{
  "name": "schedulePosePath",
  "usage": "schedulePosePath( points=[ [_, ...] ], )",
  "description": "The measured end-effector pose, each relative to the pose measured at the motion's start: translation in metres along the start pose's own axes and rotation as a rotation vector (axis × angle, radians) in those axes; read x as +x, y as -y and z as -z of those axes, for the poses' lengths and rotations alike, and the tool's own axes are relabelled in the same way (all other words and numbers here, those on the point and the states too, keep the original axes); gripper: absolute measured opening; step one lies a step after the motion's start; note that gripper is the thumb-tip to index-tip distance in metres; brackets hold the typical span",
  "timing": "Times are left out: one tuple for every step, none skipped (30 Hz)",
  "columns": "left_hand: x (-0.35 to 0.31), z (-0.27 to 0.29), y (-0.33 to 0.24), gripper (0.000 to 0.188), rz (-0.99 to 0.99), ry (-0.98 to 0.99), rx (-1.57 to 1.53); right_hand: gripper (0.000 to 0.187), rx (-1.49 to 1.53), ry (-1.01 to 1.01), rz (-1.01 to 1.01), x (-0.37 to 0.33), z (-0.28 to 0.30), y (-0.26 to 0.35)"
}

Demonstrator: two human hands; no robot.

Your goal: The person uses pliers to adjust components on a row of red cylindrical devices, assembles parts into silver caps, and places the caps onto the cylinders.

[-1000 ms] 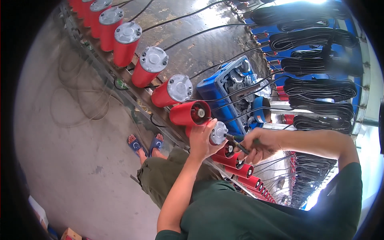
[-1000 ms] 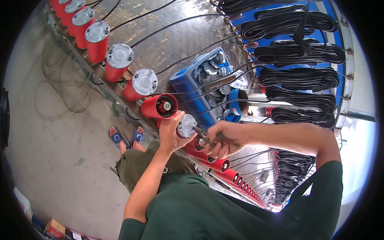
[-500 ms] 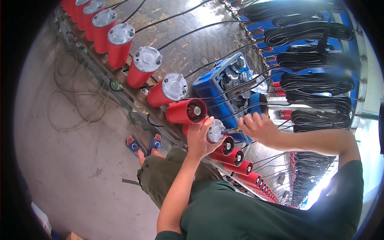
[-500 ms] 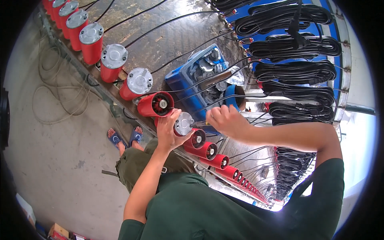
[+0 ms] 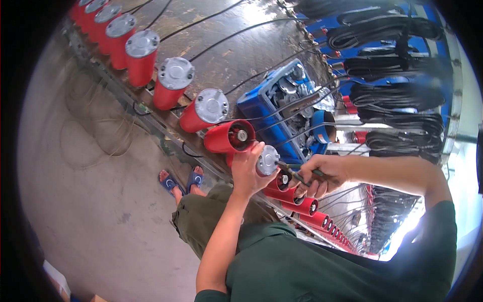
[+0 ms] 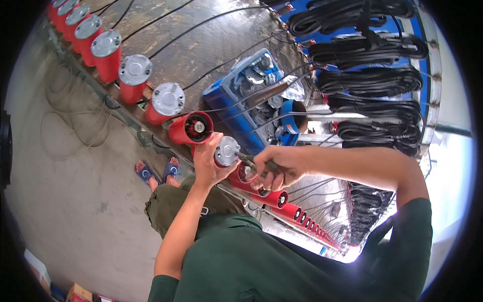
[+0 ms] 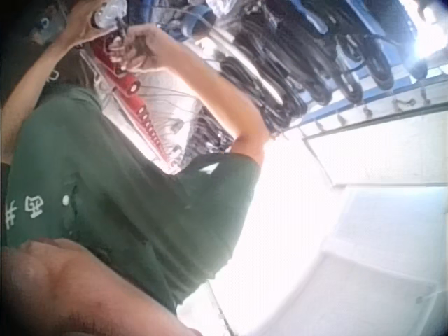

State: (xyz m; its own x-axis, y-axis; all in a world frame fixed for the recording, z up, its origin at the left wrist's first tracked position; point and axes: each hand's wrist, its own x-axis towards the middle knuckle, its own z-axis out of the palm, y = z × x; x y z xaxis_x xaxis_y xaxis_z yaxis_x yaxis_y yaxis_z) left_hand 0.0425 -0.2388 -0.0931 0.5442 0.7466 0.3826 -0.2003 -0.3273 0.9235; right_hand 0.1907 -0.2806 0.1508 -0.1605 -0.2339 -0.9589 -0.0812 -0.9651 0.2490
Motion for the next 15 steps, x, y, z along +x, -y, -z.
schedulePosePath(
  points=[
    [0.0, 0.0, 0.0, 0.092, 0.01, -0.006, -0.012, 0.044, -0.047, -0.024, 0.013, 0.002, -0.001, 0.0],
    [0.001, -0.001, -0.001, 0.092, 0.003, -0.017, 0.005, 0.045, -0.1, -0.057, 0.018, 0.005, -0.001, -0.001],
    [0.001, 0.0, -0.001, 0.093, -0.007, -0.018, 0.016, 0.036, -0.948, -0.425, 0.128, 0.003, -0.002, -0.005],
    [0.001, 0.0, -0.002, 0.093, -0.019, -0.023, 0.029, 0.036, -1.351, -0.656, 0.147, 0.004, -0.002, -0.008],
    [0.001, 0.0, -0.002, 0.093, -0.019, -0.02, 0.003, 0.035, -1.384, -0.73, 0.186, 0.002, -0.002, -0.01],
    [0.002, 0.0, -0.003, 0.093, -0.016, -0.012, -0.003, 0.034, -1.301, -0.685, 0.19, 0.002, 0.0, -0.011],
    [0.002, 0.0, -0.003, 0.093, -0.012, -0.006, -0.008, 0.034, -1.148, -0.597, 0.181, 0.002, 0.001, -0.011],
    [0.003, 0.0, -0.003, 0.092, -0.006, -0.014, -0.004, 0.033, -0.907, -0.463, 0.148, 0.003, 0.005, -0.008],
    [0.004, 0.0, -0.002, 0.092, -0.007, -0.03, 0.001, 0.033, -0.577, -0.309, 0.088, 0.005, 0.006, -0.006],
    [0.005, 0.0, -0.002, 0.092, -0.01, -0.028, -0.005, 0.032, -0.255, -0.163, 0.072, 0.006, 0.007, -0.005],
    [0.005, 0.0, -0.002, 0.091, -0.023, -0.032, -0.018, 0.032, -0.035, -0.062, 0.056, 0.006, 0.009, -0.002],
    [0.006, -0.002, -0.001, 0.091, -0.018, -0.035, -0.003, 0.031, 0.048, -0.026, 0.044, 0.006, 0.009, -0.002],
    [0.005, -0.001, -0.001, 0.091, -0.024, -0.032, 0.003, 0.031, 0.007, -0.038, 0.034, 0.004, 0.01, -0.001],
    [0.003, -0.001, -0.001, 0.091, -0.036, -0.038, 0.003, 0.03, -0.15, -0.101, 0.017, 0.003, 0.01, -0.001],
    [0.003, -0.001, 0.0, 0.091, -0.023, -0.035, -0.015, 0.049, -0.647, -0.296, 0.097, -0.005, 0.012, -0.002]
  ],
)
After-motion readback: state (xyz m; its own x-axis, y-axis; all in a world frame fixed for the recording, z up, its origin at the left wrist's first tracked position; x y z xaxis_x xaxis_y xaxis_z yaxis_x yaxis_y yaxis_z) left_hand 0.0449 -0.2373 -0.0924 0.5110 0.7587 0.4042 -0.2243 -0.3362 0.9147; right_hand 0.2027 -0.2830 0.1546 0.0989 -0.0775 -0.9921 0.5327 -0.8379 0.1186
